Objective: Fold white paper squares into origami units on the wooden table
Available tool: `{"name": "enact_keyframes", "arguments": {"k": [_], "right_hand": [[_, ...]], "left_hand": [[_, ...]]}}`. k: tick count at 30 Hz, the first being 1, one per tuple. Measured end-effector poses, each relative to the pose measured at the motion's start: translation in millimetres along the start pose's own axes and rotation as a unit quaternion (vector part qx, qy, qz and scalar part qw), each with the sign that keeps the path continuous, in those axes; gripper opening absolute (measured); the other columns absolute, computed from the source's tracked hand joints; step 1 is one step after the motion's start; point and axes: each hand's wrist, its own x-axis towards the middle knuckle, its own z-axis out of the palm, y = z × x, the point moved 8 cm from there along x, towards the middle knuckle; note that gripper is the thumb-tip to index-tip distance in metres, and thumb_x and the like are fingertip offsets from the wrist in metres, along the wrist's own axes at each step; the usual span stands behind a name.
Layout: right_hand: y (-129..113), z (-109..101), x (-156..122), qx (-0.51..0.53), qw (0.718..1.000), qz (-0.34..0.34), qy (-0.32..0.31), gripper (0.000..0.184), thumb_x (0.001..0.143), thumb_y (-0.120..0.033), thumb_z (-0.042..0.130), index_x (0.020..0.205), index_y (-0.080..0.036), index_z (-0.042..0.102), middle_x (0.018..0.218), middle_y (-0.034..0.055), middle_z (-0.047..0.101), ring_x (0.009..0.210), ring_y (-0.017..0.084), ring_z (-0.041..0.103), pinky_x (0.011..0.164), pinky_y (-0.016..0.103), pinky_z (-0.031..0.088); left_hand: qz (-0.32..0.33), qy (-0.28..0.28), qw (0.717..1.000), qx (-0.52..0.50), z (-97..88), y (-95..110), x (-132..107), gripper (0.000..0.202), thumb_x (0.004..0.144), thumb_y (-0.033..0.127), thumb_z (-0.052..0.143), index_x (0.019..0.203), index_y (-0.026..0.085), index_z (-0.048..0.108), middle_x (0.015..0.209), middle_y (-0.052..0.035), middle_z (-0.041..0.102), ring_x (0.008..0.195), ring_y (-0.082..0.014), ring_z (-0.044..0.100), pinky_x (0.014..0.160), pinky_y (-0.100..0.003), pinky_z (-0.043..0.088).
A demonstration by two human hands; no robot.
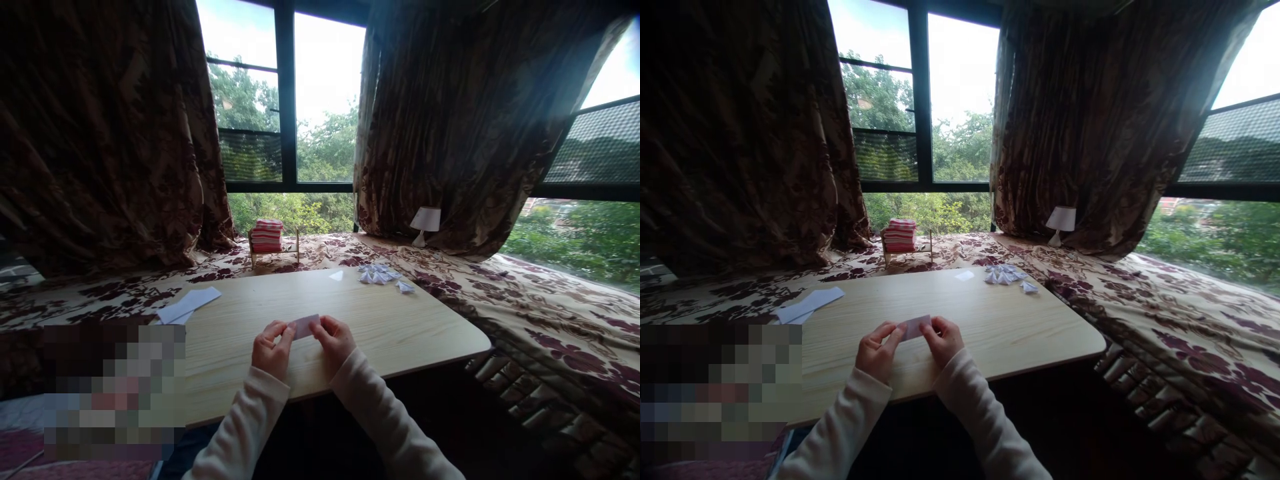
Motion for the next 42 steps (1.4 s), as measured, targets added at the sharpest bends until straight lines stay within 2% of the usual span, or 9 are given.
{"name": "enact_keyframes", "arguments": {"k": [3, 7, 13, 18, 22, 26, 29, 33, 42], "right_hand": [[-3, 3, -2, 0.000, 1.000, -0.012, -0.011, 0.027, 0.069, -0.034, 0.054, 0.051, -0.016, 0.047, 0.047, -0.0045, 0.042, 0.047, 0.009, 0.037, 0.046, 0.021, 0.031], [-3, 5, -2, 0.005, 1.000, -0.018, -0.015, 0.022, 0.071, -0.032, 0.051, 0.056, -0.016, 0.050, 0.049, -0.0038, 0.045, 0.049, 0.009, 0.039, 0.047, 0.022, 0.033], [-3, 13, -3, 0.012, 0.999, -0.020, -0.035, 0.015, 0.069, -0.028, 0.054, 0.064, -0.015, 0.057, 0.056, -0.0014, 0.055, 0.054, 0.011, 0.046, 0.052, 0.022, 0.038], [3, 1, -1, 0.005, 1.000, -0.003, 0.020, 0.017, 0.069, -0.028, 0.051, 0.058, -0.016, 0.053, 0.049, -0.0036, 0.046, 0.048, 0.010, 0.040, 0.047, 0.022, 0.033], [9, -12, 0, 0.009, 0.998, 0.013, 0.053, 0.020, 0.071, -0.029, 0.048, 0.055, -0.016, 0.049, 0.047, -0.0050, 0.041, 0.046, 0.009, 0.037, 0.044, 0.022, 0.030], [3, -7, -3, 0.019, 1.000, 0.003, 0.015, 0.017, 0.070, -0.028, 0.051, 0.058, -0.015, 0.053, 0.049, -0.0043, 0.044, 0.048, 0.009, 0.041, 0.046, 0.022, 0.033], [-4, 1, -5, 0.036, 0.999, -0.008, -0.008, 0.013, 0.068, -0.027, 0.053, 0.075, -0.016, 0.057, 0.058, -0.0023, 0.053, 0.053, 0.011, 0.048, 0.051, 0.023, 0.039], [-11, 4, -8, 0.029, 0.999, -0.033, -0.011, 0.040, 0.067, -0.020, 0.054, 0.107, -0.018, 0.049, 0.081, 0.0024, 0.059, 0.070, 0.014, 0.056, 0.060, 0.024, 0.044], [-13, -1, -9, -0.015, 0.998, -0.059, 0.009, 0.032, 0.070, -0.016, 0.052, 0.101, -0.018, 0.055, 0.086, 0.0047, 0.059, 0.078, 0.017, 0.056, 0.061, 0.026, 0.047]], "left_hand": [[-0.021, -0.041, 0.999, -0.002, 8.7, -3, 0, 0.028, 0.073, 0.036, 0.052, 0.055, 0.016, 0.058, 0.055, 0.0016, 0.053, 0.060, -0.0139, 0.050, 0.058, -0.023, 0.039], [-0.030, -0.091, 0.995, -0.008, 19.6, -5, -1, 0.023, 0.070, 0.035, 0.055, 0.065, 0.014, 0.065, 0.061, -0.0012, 0.063, 0.064, -0.0164, 0.055, 0.062, -0.025, 0.042], [-0.039, -0.061, 0.997, 0.003, 15.8, -6, -2, 0.024, 0.069, 0.034, 0.055, 0.063, 0.013, 0.066, 0.054, -0.0005, 0.060, 0.059, -0.0160, 0.054, 0.058, -0.025, 0.040], [-0.053, -0.022, 0.998, -0.007, 7.5, -11, -1, 0.027, 0.070, 0.036, 0.054, 0.058, 0.014, 0.065, 0.052, 0.0002, 0.058, 0.056, -0.0146, 0.053, 0.056, -0.024, 0.040], [-0.075, 0.031, 0.996, -0.025, -4.9, -23, 1, 0.032, 0.073, 0.040, 0.049, 0.069, 0.013, 0.065, 0.064, -0.0032, 0.062, 0.065, -0.0163, 0.056, 0.062, -0.025, 0.043], [-0.050, -0.020, 0.998, -0.037, 3.0, -16, 0, 0.030, 0.073, 0.040, 0.051, 0.077, 0.014, 0.065, 0.071, -0.0033, 0.064, 0.072, -0.0171, 0.057, 0.068, -0.025, 0.043], [-0.027, -0.063, 0.998, -0.002, 10.3, -9, -1, 0.025, 0.072, 0.037, 0.053, 0.069, 0.014, 0.063, 0.063, -0.0005, 0.061, 0.066, -0.0154, 0.053, 0.064, -0.024, 0.040], [-0.048, -0.059, 0.997, 0.005, 9.2, -14, -2, 0.027, 0.072, 0.038, 0.053, 0.064, 0.014, 0.061, 0.056, 0.0022, 0.054, 0.058, -0.0130, 0.048, 0.057, -0.022, 0.036], [-0.068, -0.061, 0.996, -0.001, 10.7, -22, -1, 0.027, 0.073, 0.039, 0.053, 0.067, 0.014, 0.062, 0.057, 0.0018, 0.054, 0.060, -0.0128, 0.047, 0.058, -0.022, 0.036]]}}
